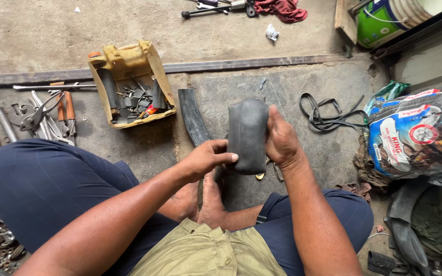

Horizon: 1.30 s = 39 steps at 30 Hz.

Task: The person sits on the floor and uses a pair of scissors to cut a long strip from a piece of black rubber. They then stretch the strip to inspect it and continue cutting another strip from the same rubber piece.

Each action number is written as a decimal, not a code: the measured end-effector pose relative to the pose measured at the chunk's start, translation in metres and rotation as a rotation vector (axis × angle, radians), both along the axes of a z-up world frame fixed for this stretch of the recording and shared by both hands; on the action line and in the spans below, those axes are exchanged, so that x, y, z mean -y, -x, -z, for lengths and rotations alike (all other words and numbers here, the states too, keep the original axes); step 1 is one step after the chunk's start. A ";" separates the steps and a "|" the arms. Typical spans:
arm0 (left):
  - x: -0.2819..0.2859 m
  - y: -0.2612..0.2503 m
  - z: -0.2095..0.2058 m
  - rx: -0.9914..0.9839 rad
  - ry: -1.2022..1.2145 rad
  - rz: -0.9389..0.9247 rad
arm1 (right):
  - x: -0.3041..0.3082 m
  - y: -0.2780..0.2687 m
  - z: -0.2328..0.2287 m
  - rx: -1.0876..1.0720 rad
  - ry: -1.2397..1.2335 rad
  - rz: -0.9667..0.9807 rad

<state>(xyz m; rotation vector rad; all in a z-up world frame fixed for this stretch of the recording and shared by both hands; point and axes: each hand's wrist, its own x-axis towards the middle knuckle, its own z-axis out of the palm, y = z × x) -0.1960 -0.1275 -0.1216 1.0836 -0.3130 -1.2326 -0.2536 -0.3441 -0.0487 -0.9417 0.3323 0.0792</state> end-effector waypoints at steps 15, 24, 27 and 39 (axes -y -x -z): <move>-0.002 -0.068 -0.018 0.311 -0.141 -0.145 | 0.033 0.002 0.008 -0.191 0.404 0.061; 0.049 -0.160 -0.080 0.568 -0.623 0.029 | 0.081 0.046 0.118 -0.609 1.442 -0.187; 0.061 -0.175 -0.090 0.617 -0.665 0.034 | 0.077 0.047 0.151 -0.644 1.511 -0.263; 0.109 -0.249 -0.103 1.261 -0.659 -0.013 | 0.079 -0.008 0.219 -0.666 1.691 -0.066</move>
